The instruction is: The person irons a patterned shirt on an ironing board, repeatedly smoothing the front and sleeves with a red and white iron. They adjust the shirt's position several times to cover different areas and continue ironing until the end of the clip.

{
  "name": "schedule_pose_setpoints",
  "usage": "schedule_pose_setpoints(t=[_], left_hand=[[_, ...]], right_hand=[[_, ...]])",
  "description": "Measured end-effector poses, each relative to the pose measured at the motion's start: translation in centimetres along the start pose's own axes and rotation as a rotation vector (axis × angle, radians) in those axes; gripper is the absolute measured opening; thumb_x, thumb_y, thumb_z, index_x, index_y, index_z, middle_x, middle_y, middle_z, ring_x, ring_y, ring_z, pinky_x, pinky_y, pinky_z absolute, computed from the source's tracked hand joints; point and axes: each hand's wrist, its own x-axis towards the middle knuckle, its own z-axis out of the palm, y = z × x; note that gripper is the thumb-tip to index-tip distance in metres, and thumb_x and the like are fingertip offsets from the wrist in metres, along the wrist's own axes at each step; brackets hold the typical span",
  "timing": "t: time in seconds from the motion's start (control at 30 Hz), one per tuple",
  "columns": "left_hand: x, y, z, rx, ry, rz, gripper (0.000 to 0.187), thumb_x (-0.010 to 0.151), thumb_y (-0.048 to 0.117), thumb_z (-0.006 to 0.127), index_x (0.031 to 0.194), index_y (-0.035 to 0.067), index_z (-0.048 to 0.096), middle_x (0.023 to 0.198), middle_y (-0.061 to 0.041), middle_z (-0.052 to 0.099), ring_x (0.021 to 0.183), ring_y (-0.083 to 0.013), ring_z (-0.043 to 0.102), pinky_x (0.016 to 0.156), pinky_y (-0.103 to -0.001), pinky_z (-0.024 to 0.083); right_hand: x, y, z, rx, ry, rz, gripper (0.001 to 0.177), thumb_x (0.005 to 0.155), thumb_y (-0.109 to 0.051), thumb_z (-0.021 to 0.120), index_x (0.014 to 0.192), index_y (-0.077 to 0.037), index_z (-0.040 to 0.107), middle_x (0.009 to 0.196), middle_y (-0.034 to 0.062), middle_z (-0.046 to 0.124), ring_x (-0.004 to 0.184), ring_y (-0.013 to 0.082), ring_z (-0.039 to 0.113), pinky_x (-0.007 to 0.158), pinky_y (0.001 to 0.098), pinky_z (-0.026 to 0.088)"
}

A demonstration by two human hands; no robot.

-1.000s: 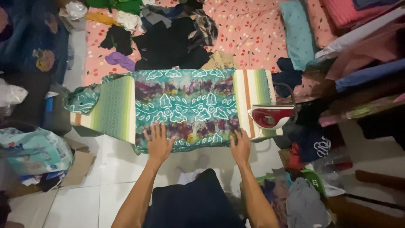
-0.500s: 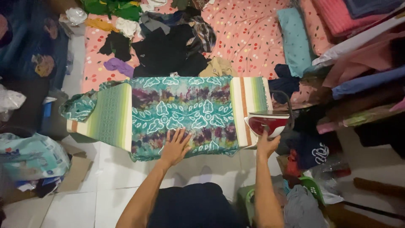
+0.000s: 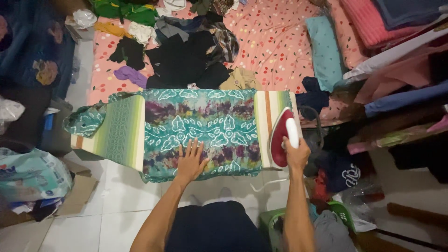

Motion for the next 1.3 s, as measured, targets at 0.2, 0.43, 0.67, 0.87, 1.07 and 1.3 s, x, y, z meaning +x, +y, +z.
schedule_pose_setpoints(t=[0.2,0.43,0.67,0.87,1.07,1.3], left_hand=[[0.0,0.1,0.8,0.019,0.025,-0.011,0.077,0.101,0.071,0.038,0.164,0.027,0.032,0.173,-0.007,0.026,0.159,-0.0289,0.022,0.127,-0.063,0.000],[0.0,-0.2,0.7,0.008,0.061,-0.005,0.077,0.100,0.071,0.040,0.162,0.027,0.036,0.171,-0.007,0.029,0.158,-0.0287,0.024,0.127,-0.063,0.004],[-0.5,-1.3,0.2,-0.005,-0.008,-0.038,0.071,0.104,0.071,0.031,0.165,0.034,0.029,0.174,-0.002,0.021,0.160,-0.0286,0.016,0.126,-0.060,-0.005],[-1.0,-2.3,-0.9,-0.027,-0.049,-0.065,0.069,0.105,0.071,0.028,0.166,0.037,0.025,0.175,0.001,0.017,0.160,-0.0274,0.012,0.126,-0.060,-0.008],[-0.8,-2.3,-1.7,-0.001,-0.107,-0.073,0.069,0.104,0.069,0.030,0.165,0.036,0.028,0.174,0.001,0.020,0.160,-0.0277,0.015,0.127,-0.062,-0.001],[-1.2,-3.3,-0.4,-0.038,-0.068,-0.042,0.067,0.106,0.066,0.033,0.165,0.036,0.027,0.174,-0.001,0.022,0.160,-0.0290,0.017,0.126,-0.063,0.001]], right_hand=[[-1.2,-4.7,0.0,-0.184,-0.430,0.086,0.051,0.079,-0.047,0.090,0.099,-0.002,0.079,0.065,0.0195,0.072,0.059,0.0307,0.075,0.058,0.0409,0.056],[-5.7,-6.0,6.9,-0.187,-0.692,0.201,0.053,0.079,-0.040,0.086,0.109,0.002,0.077,0.066,0.0190,0.073,0.058,0.0291,0.076,0.059,0.0400,0.060],[-9.2,-11.1,8.5,-0.242,-0.825,0.124,0.047,0.080,-0.039,0.084,0.098,0.004,0.080,0.086,0.0263,0.077,0.091,0.0409,0.077,0.073,0.0451,0.059],[-9.3,-12.6,10.6,-0.229,-0.814,0.132,0.064,0.082,-0.041,0.086,0.126,0.001,0.067,0.108,0.0300,0.073,0.109,0.0444,0.071,0.088,0.0508,0.058],[-9.3,-17.5,10.2,-0.212,-0.789,0.057,0.070,0.089,-0.039,0.080,0.149,-0.011,0.057,0.133,0.0292,0.067,0.129,0.0461,0.061,0.106,0.0556,0.051],[-8.2,-13.1,13.4,-0.221,-0.857,-0.066,0.064,0.092,-0.042,0.074,0.150,-0.021,0.059,0.134,0.0254,0.069,0.128,0.0457,0.062,0.104,0.0552,0.052]])
